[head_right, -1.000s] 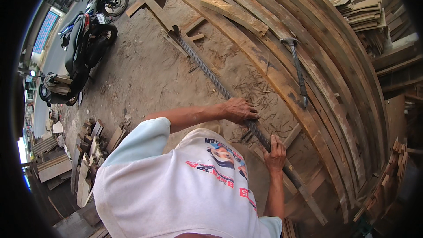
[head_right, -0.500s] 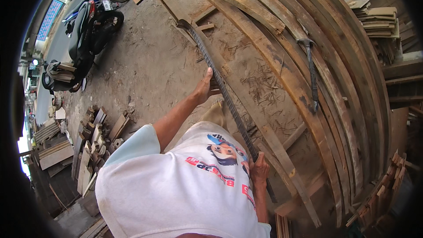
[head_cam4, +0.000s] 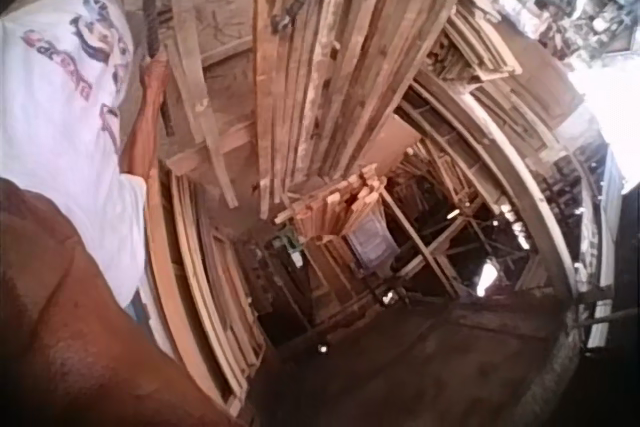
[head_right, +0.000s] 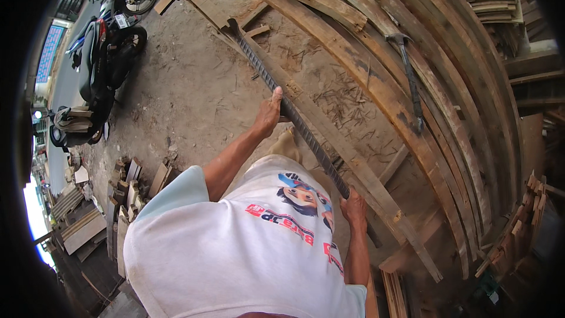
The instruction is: The person uses a hammer to strike and adjust curved wooden planks arranged in a stack. They repeatedly hit the wood to align it and occasionally use a small wooden block as a spacer or support during the process.
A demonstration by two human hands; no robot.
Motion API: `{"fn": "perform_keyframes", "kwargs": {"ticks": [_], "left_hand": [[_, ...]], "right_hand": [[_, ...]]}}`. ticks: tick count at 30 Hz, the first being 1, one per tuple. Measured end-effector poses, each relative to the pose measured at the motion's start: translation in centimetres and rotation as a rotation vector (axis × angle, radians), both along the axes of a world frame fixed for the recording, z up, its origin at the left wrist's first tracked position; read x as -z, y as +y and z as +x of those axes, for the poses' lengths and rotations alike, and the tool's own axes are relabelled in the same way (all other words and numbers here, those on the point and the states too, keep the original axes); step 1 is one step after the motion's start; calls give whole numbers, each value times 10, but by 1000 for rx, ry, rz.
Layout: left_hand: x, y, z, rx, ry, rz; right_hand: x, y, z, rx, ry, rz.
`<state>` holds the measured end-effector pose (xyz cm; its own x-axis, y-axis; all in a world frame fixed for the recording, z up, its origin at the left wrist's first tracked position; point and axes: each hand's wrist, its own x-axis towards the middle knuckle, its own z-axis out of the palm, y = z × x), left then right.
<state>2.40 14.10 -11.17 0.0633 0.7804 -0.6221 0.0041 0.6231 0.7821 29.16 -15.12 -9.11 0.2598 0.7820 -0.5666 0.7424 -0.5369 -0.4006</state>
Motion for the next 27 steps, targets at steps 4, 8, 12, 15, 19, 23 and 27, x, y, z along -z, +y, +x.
{"fn": "perform_keyframes", "kwargs": {"ticks": [4,8,12,15,19,23,27], "left_hand": [[8,4,-30,123,-75,12],[2,56,-86,-148,104,188],[-8,120,-113,-373,52,69],[14,137,-102,-334,325,-17],[161,62,-121,-347,229,-507],[201,-48,-45,-471,-274,-707],[281,-80,-55,-728,-522,-463]], "right_hand": [[49,-18,-17,95,41,-55],[55,-34,-27,52,58,28],[50,-46,-25,-44,42,35],[27,-54,-20,-76,-14,19],[33,-82,11,-213,-34,-43],[-32,-62,24,-209,21,-311],[-55,-98,15,-165,-118,-339]]}}
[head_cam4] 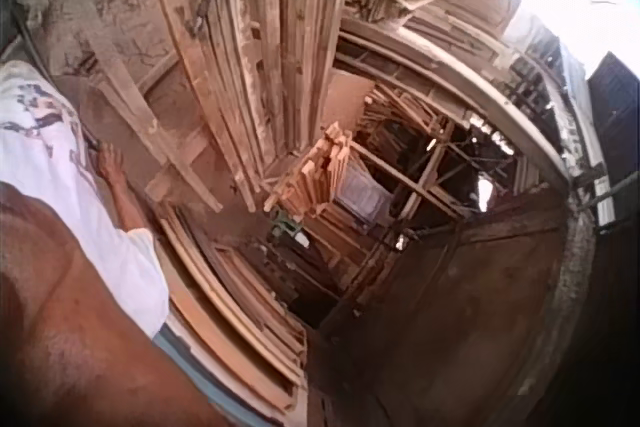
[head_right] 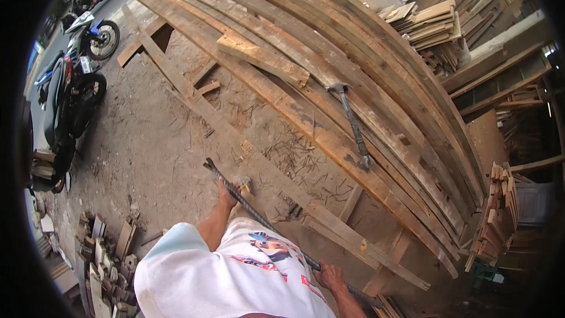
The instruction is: The person uses a hammer to strike and adjust curved wooden planks arranged in a stack. They repeatedly hit the wood to align it and occasionally use a small wooden block as a spacer or support during the process.
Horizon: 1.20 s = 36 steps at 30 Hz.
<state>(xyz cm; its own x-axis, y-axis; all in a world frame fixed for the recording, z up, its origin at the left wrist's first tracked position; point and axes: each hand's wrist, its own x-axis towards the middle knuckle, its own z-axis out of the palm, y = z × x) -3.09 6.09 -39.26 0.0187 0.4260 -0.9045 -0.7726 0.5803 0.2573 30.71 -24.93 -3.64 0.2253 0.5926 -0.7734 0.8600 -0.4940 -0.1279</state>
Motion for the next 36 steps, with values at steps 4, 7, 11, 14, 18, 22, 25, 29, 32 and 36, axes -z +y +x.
{"fn": "perform_keyframes", "kwargs": {"ticks": [4,7,11,14,18,22,25,29,32,36], "left_hand": [[-53,45,-30,-41,127,303],[-54,55,-60,46,-25,445],[-33,26,-90,339,252,651],[-74,35,-38,622,336,672],[-97,22,-21,621,443,755],[-125,7,10,658,779,528],[-63,-86,49,745,619,-29],[-72,-203,107,421,-288,-164],[-97,-215,120,344,28,37],[-214,-165,101,250,-39,301]], "right_hand": [[-6,-51,-21,27,-33,69],[-34,-77,-35,79,-81,80],[-27,-83,3,31,-93,41],[-4,-122,2,104,-100,46],[-6,-162,-11,122,7,288],[8,-188,5,100,29,273],[-6,-187,5,155,66,304],[-1,-216,11,232,85,222],[5,-229,23,244,84,130],[-40,-177,29,77,30,127]]}}
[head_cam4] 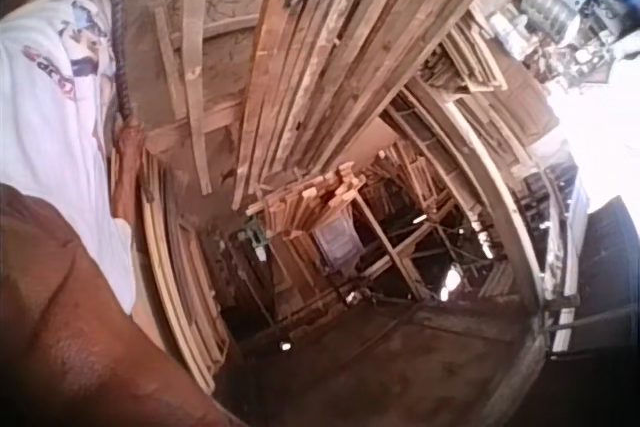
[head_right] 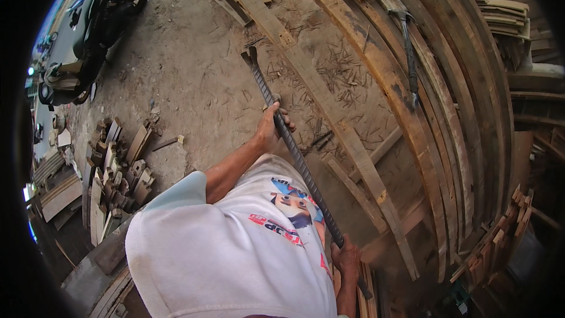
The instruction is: The person uses a hammer to strike and adjust curved wooden planks arranged in a stack. They repeatedly hit the wood to align it and occasionally use a small wooden block as a spacer or support during the process.
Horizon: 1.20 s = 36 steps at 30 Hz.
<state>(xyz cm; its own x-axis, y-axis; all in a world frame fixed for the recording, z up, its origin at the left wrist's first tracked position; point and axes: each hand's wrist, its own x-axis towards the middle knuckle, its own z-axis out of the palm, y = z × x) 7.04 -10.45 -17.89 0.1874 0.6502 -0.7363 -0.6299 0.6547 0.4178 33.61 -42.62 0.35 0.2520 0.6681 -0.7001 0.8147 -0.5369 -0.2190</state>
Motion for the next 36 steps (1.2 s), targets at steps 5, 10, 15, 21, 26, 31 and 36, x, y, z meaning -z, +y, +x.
{"fn": "perform_keyframes", "kwargs": {"ticks": [5,10,15,21,26,31,36], "left_hand": [[-87,92,-20,77,70,454],[-97,176,-30,37,118,420],[-108,231,-46,-28,-95,311],[-129,307,-75,-5,-137,244],[-143,359,-86,-15,-147,241],[-127,387,-85,-22,-132,277],[-127,380,-93,759,260,501]], "right_hand": [[-64,84,-10,-49,58,390],[-156,192,-22,-342,-250,501],[-248,300,-48,-573,-593,427],[-324,431,-94,-693,-568,442],[-343,508,-105,-632,-514,443],[-320,527,-98,-688,-580,488],[-149,404,-20,-582,-765,428]]}}
